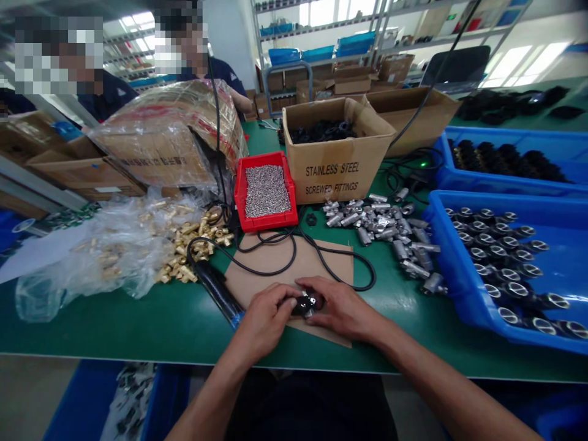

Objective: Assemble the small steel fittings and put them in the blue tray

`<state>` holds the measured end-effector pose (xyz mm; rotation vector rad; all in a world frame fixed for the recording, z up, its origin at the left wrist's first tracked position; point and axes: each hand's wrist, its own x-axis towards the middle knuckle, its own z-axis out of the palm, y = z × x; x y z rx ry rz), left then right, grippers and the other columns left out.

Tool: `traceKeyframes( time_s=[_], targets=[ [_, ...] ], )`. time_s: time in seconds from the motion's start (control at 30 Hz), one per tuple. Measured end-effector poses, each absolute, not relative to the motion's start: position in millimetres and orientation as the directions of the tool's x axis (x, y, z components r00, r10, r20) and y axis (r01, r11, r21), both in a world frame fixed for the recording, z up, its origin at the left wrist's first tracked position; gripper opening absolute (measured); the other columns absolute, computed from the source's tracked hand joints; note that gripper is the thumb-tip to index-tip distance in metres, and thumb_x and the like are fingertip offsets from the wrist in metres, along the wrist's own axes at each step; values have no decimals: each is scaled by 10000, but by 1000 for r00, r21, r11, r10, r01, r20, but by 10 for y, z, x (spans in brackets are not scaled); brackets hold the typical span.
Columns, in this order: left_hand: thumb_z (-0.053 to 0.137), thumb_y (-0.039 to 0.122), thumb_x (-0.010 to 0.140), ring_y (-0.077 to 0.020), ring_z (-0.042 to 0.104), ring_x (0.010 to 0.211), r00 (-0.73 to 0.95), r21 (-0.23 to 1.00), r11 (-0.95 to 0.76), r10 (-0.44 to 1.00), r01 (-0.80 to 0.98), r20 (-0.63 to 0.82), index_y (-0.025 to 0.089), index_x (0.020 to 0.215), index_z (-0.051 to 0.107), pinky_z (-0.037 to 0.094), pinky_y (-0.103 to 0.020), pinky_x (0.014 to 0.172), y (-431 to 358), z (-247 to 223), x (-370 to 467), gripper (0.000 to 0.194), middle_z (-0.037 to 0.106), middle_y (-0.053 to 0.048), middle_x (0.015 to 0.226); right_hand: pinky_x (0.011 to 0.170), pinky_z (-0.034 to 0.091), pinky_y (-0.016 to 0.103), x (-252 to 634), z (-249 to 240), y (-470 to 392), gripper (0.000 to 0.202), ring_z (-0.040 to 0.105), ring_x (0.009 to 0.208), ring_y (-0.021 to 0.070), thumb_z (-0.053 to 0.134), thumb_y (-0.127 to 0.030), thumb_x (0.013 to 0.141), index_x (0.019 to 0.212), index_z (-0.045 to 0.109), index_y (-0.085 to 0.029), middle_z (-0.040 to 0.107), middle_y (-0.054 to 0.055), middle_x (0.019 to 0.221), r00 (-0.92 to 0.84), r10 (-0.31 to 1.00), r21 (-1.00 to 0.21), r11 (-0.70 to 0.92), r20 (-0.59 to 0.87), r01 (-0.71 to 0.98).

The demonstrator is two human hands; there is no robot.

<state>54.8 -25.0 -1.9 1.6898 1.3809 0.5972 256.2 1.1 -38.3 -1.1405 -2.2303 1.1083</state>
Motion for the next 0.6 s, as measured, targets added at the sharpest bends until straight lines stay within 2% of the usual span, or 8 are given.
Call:
traceKeyframes(
  time_s=[0.27,0.37,0.47,0.53,0.6],
  targets=[
    [484,227,939,-170,599,928,245,789,-119,969,603,-42,255,1047,689,438,-298,852,-250,-153,658,233,638,-20,950,860,478,328,2493,-446,-6,944,644,1002,224,830,-295,634,1449,356,-264,668,56,1166,-536,844,-769,339,-6,543],
    [471,241,947,-169,589,942,245,786,-118,969,607,-44,270,1126,654,441,-304,874,-286,-106,630,258,620,-22,988,857,477,330,2485,-441,4,938,643,1008,228,813,-307,658,1462,334,-258,669,64,1166,-544,839,-756,350,-10,553],
    [586,232,874,-171,586,939,265,782,-104,961,614,-80,284,1228,573,456,-303,862,-337,-65,622,358,597,-19,1078,856,480,334,2470,-432,-5,882,644,1017,235,777,-308,698,1460,337,-245,661,75,1195,-555,832,-748,356,-19,559],
    [653,213,815,-189,576,981,288,767,-114,953,632,-96,286,1226,561,449,-316,884,-358,-69,628,428,584,-21,1109,867,479,342,2476,-396,-9,867,639,1038,245,756,-280,709,1464,333,-229,654,87,1214,-567,823,-737,365,-30,569],
    [647,197,813,-201,566,1016,293,755,-116,950,646,-105,280,1172,586,431,-332,912,-357,-95,633,373,582,-23,1106,891,472,352,2508,-310,25,895,626,1073,261,770,-309,689,1467,337,-215,639,103,1243,-615,788,-725,403,-36,559]
  ],
)
